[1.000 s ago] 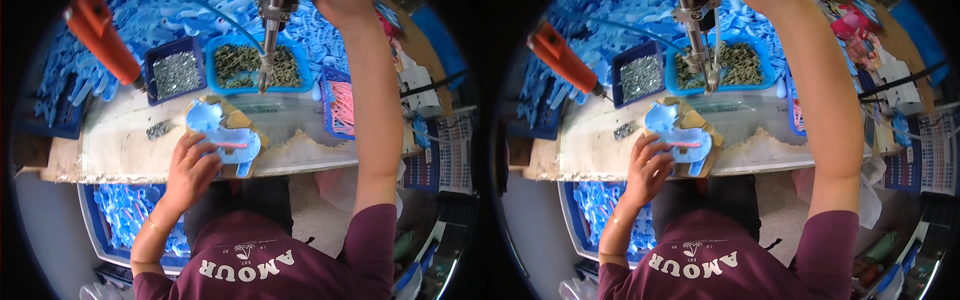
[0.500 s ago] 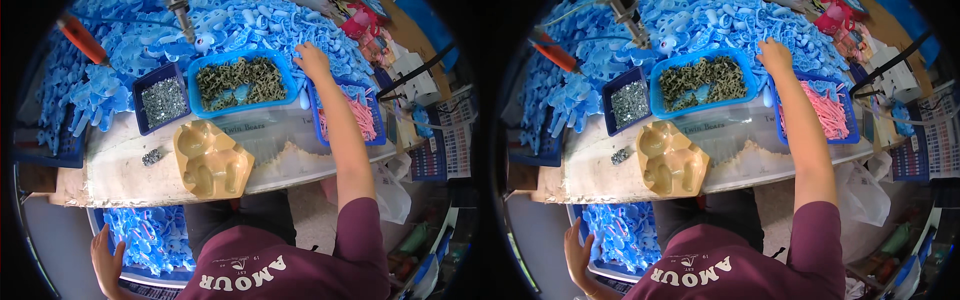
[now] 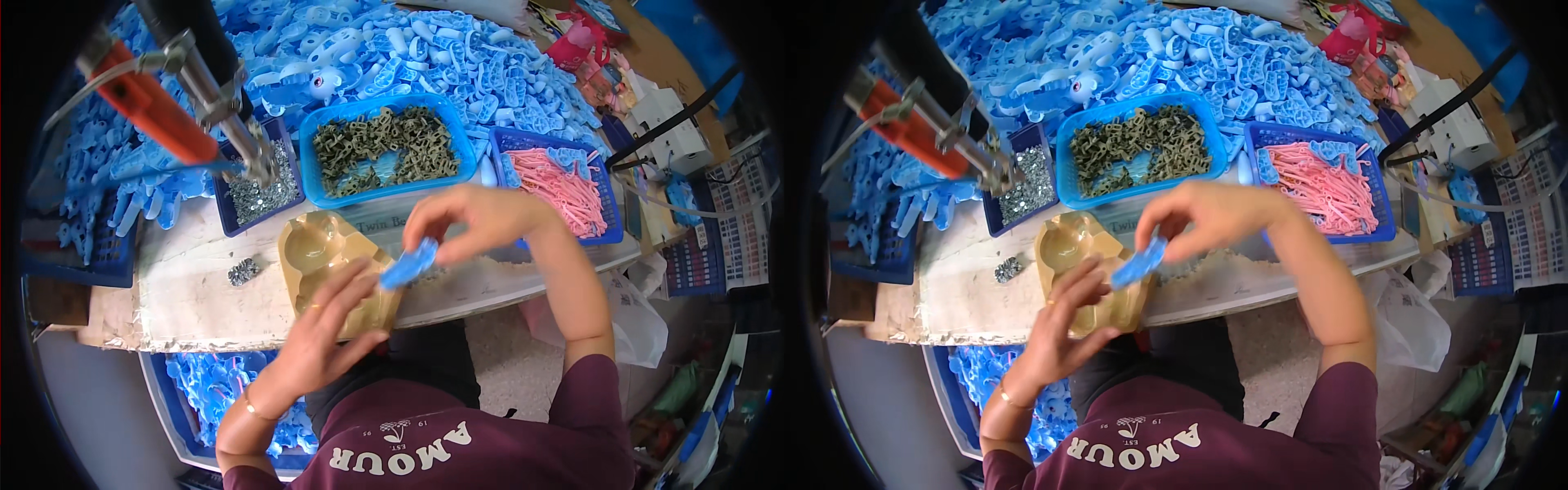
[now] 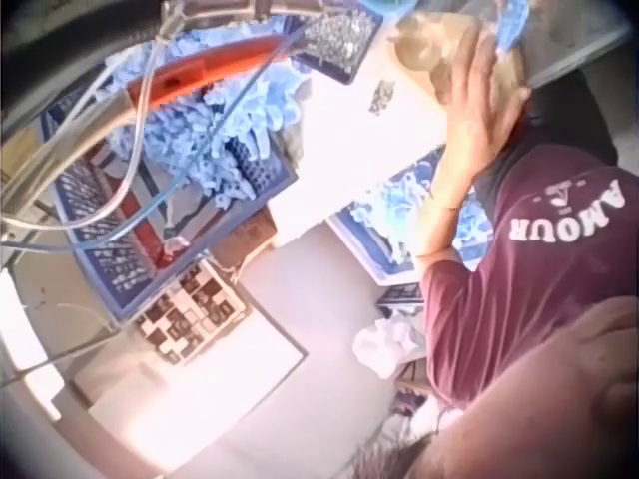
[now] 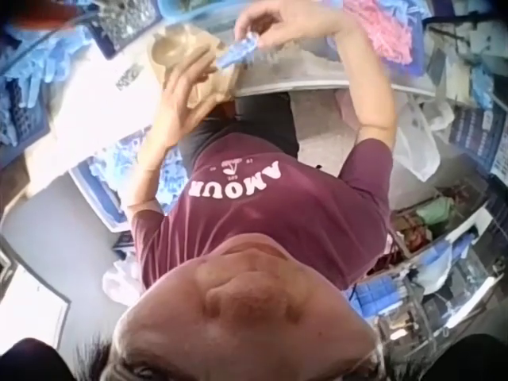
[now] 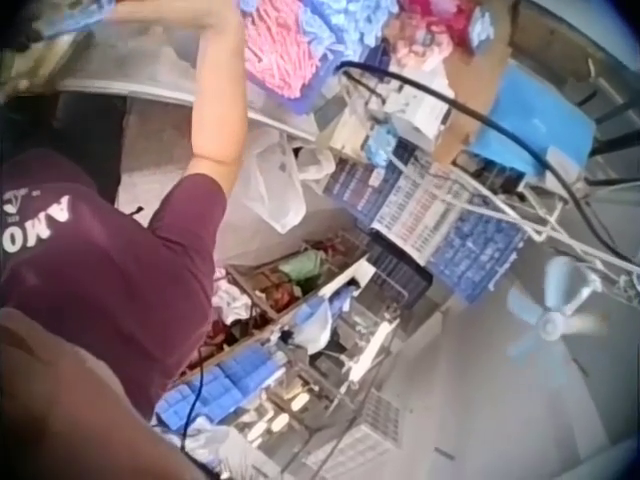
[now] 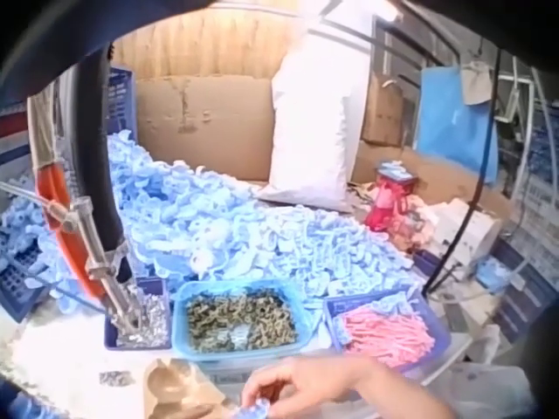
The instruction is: Assembling small plastic toy figures at a factory workstation using a pneumatic screwdriver and various components.
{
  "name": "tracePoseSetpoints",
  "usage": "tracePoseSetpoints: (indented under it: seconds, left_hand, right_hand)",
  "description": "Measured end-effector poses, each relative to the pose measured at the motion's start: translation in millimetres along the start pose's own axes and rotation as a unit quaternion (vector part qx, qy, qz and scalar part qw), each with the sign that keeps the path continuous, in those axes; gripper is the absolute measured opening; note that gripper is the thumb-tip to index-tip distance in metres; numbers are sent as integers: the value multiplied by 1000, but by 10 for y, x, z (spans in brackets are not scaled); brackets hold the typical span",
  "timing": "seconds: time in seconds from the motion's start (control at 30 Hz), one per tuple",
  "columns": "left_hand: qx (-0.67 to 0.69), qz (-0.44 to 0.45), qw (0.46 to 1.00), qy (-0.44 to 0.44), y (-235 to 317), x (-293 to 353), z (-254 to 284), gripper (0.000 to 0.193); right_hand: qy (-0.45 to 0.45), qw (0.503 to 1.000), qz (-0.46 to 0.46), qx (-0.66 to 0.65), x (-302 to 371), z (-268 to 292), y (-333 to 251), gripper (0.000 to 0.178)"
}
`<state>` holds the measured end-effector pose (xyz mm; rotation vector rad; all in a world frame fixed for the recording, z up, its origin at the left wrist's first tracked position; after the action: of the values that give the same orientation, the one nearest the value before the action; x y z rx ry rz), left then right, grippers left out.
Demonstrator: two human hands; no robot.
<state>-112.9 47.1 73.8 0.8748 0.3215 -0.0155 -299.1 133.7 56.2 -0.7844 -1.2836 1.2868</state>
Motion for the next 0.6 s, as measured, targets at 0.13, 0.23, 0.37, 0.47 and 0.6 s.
tracePoseSetpoints:
  seconds: [0.13, 0.23, 0.37, 0.47, 0.6]
  left_hand:
    - [73, -48, 996, -3, -28, -84, -208, 45]
    - [47, -31, 998, 29, -88, 33, -163, 36]
    - [6, -21, 999, 39, -83, 113, -137, 33]
    - [-12, 0, 998, 60, -111, 178, -86, 36]
    - [-38, -1, 997, 62, -92, 218, -43, 38]
  right_hand:
    - [-35, 996, 2, -85, -95, -242, 8, 33]
    - [63, 996, -44, -51, -108, 337, 241, 27]
    - [496, 793, -66, 347, 341, 2115, 464, 21]
    - [568, 643, -90, 507, 301, 2574, 524, 22]
    - [539, 575, -191, 585, 148, 2846, 713, 25]
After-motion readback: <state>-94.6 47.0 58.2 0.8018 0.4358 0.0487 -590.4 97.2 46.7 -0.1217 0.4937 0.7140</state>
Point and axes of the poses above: each hand's wrist, its own x-axis away from the middle knuckle, its own z-axis out of the back of the hand, y = z × x, the point moved 8 cm from there along -x, towards the middle knuckle, and after that the axes turned 1 degree about -z, right-handed, at the moved point
